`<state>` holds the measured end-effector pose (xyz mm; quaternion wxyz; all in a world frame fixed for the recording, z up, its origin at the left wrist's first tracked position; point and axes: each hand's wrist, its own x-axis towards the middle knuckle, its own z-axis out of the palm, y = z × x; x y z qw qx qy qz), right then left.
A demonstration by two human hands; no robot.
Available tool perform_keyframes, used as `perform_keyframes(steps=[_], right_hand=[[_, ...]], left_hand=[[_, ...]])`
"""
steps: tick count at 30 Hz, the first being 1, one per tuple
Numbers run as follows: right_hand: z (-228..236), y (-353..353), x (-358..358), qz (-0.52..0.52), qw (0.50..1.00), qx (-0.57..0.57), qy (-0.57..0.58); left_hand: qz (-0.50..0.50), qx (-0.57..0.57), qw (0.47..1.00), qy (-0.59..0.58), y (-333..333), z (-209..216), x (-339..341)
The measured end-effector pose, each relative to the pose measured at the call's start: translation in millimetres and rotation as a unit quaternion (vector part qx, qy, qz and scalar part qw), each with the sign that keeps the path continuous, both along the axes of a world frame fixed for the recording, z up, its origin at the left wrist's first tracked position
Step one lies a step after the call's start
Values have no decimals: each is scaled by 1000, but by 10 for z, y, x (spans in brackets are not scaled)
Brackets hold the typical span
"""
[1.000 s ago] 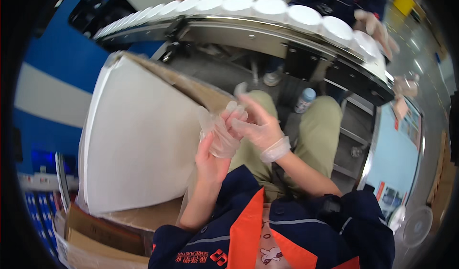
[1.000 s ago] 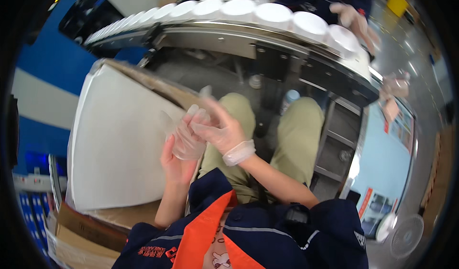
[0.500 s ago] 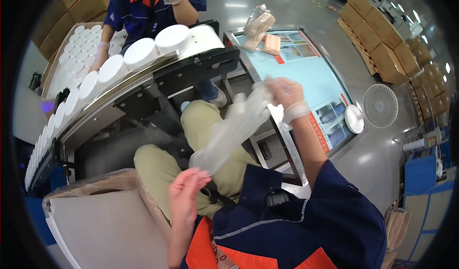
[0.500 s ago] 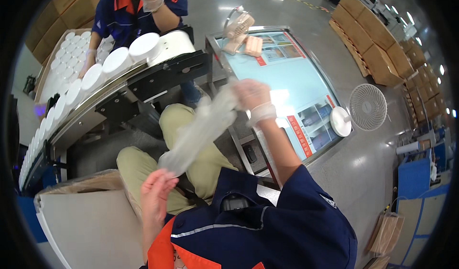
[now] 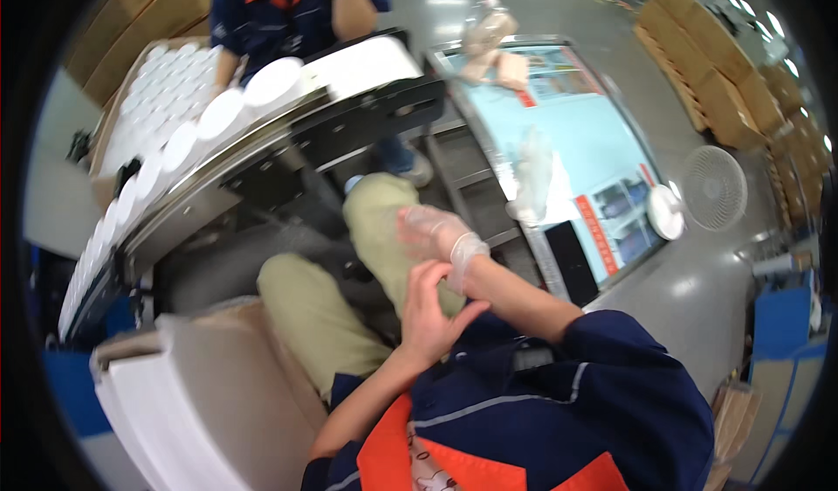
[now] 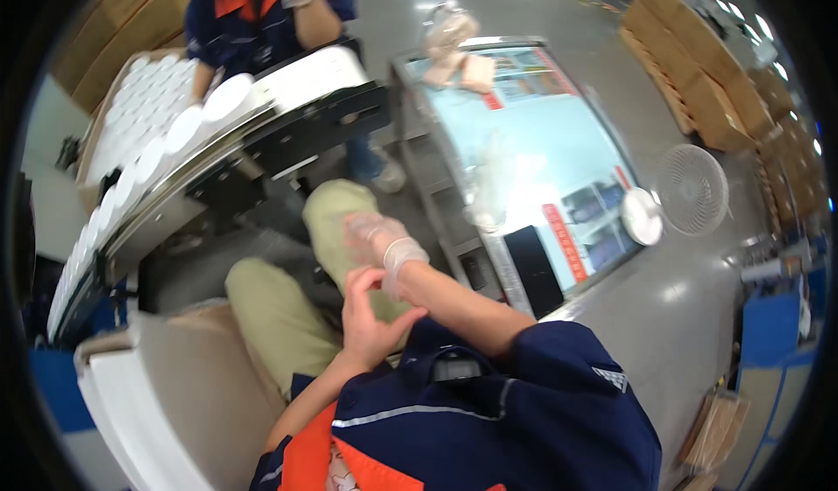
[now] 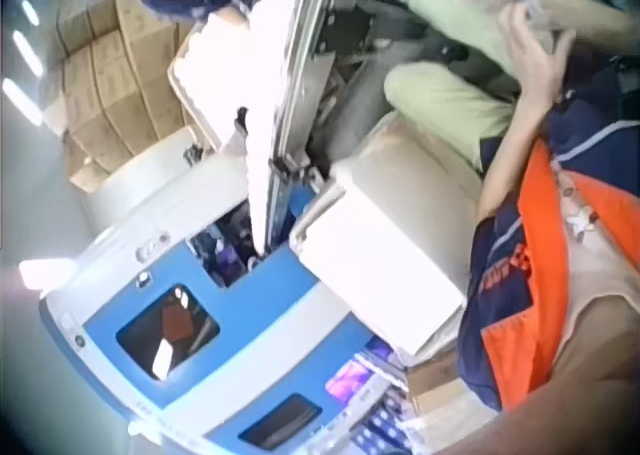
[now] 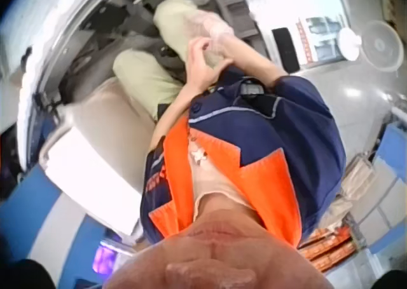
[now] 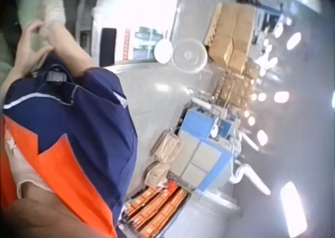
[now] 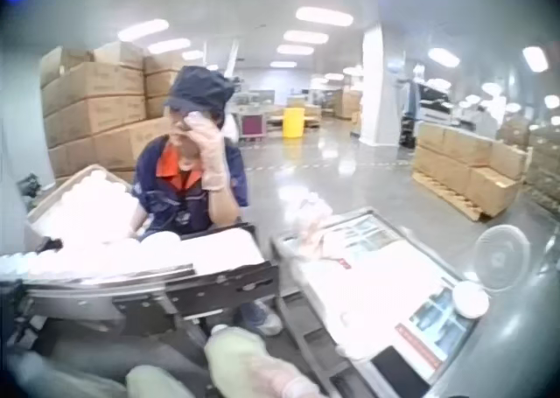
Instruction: The person packs plastic lids from a conveyor belt into a box, places a stack of foam sheets into the box, and removes their gloves.
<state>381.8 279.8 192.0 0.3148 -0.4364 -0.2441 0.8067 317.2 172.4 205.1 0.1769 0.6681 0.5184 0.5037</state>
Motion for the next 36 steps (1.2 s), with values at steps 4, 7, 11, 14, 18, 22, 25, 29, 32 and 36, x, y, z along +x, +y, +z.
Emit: perform_keyframes(steps=[4, 7, 11, 14, 18, 22, 25, 29, 32, 36], right_hand=[[-204, -230, -227, 72, 993, -82, 53], [-114, -384, -358, 139, 989, -45, 28], [-176, -524, -542, 105, 991, -74, 34], [-100, -649, -759, 55, 995, -57, 55], [12, -836, -1016, 48, 989, 122, 64], [9, -892, -1030, 125, 823, 516, -203], [85, -911, -926, 302, 820, 463, -149], [533, -921, -677, 386, 785, 462, -145], [777, -1248, -671, 172, 661, 708, -177], [876, -942, -604, 179, 924, 307, 143]], left_hand=[[-54, -73, 990, -106, -26, -105, -390], [-43, -131, 975, -172, -172, -270, -546], [98, -96, 987, -87, -269, -112, -550], [199, -78, 977, 1, -236, -99, -670], [229, -132, 957, -120, -42, 14, -1041], [153, -222, 900, -342, 31, -48, -1360], [140, -182, 924, -305, -34, -211, -1453], [211, -114, 944, -227, -46, 67, -1209], [295, 364, 883, 41, -130, -116, -1217], [135, 175, 975, -4, -492, -152, -951]])
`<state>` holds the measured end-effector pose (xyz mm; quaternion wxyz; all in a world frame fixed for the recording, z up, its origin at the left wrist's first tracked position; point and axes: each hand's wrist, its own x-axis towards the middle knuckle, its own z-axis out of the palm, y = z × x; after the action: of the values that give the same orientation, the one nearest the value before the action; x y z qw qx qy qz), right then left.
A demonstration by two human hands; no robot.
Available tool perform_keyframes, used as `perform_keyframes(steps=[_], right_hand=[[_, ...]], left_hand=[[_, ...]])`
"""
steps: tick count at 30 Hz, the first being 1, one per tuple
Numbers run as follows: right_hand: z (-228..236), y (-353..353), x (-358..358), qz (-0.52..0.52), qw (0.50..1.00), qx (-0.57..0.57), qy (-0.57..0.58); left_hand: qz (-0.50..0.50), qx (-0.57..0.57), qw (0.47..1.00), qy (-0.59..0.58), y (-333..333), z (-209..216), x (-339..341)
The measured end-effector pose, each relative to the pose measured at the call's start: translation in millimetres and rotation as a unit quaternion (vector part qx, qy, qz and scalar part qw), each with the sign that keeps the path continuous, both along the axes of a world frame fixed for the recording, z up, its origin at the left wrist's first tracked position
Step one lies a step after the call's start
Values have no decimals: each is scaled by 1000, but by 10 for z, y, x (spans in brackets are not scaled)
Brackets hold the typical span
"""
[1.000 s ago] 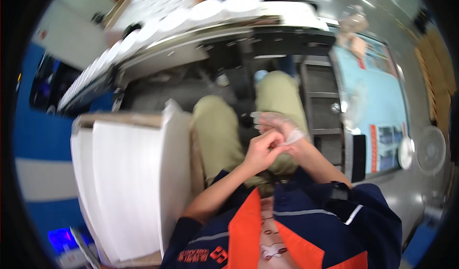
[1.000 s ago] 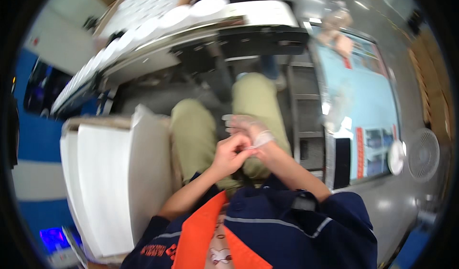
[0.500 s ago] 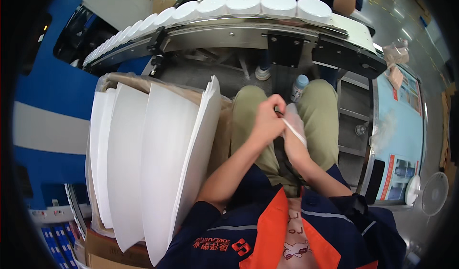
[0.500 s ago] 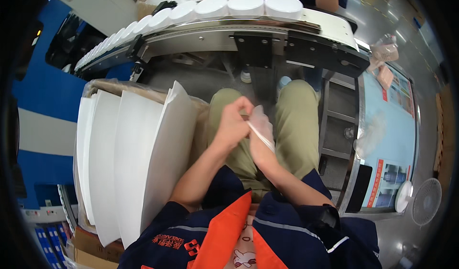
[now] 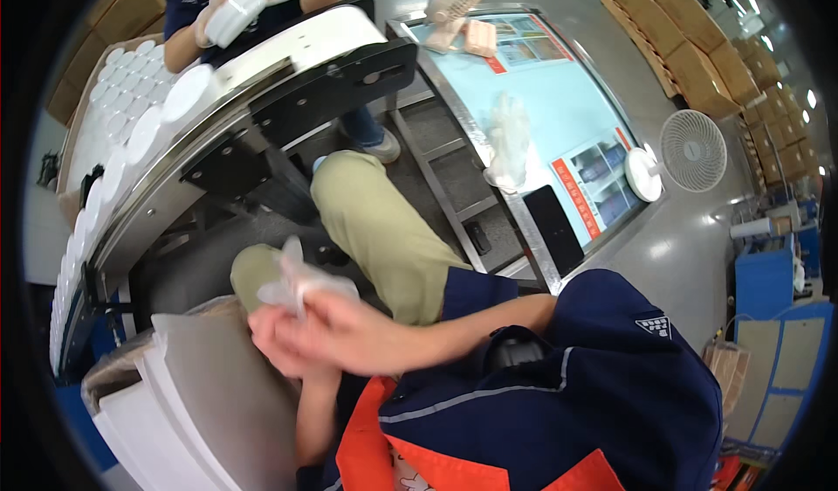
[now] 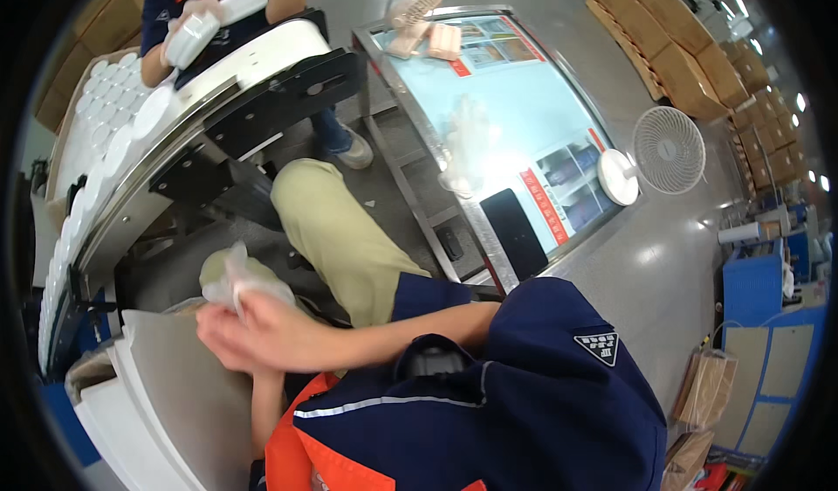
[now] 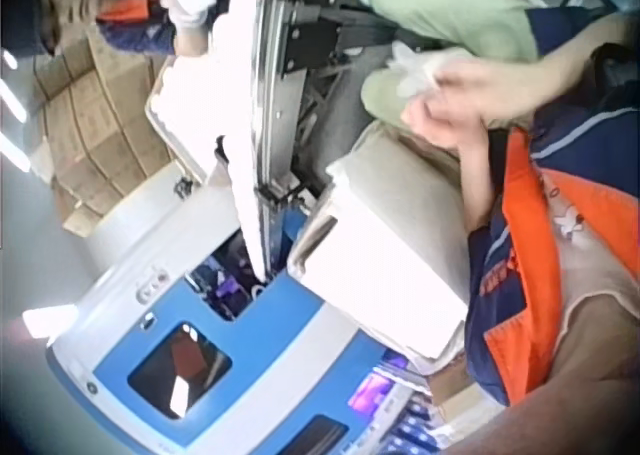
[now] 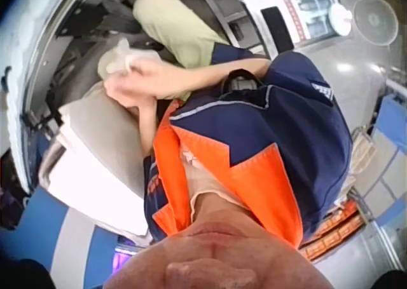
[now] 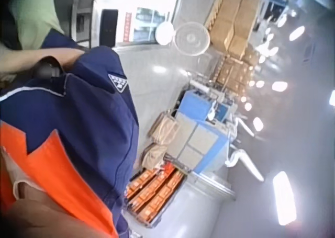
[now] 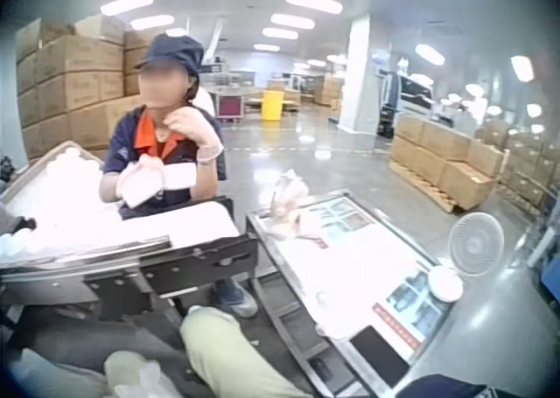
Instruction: The person packs plastic lids from a conveyor belt into a box, places a stack of foam sheets into the box, and removes their gloves.
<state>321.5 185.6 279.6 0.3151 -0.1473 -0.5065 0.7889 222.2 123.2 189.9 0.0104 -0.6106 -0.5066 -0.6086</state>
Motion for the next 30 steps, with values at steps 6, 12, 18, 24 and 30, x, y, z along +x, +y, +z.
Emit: perform_keyframes(steps=[6, 12, 18, 24, 30], right_hand=[[-465, 65, 43, -21, 999, -41, 1], [-357, -36, 40, 74, 918, -354, 163], [-327, 50, 615, 51, 965, -252, -49], [-127, 282, 1289, -107, 955, 5, -277], [-10, 788, 2346, -475, 874, -48, -92]], left_hand=[[94, 106, 987, -70, 323, 451, 5], [80, -249, 965, -34, 282, 369, -474], [141, -207, 968, 21, 379, 463, -617], [-26, -332, 932, -145, 254, 255, -615], [48, -234, 971, 10, 151, 474, -719]])
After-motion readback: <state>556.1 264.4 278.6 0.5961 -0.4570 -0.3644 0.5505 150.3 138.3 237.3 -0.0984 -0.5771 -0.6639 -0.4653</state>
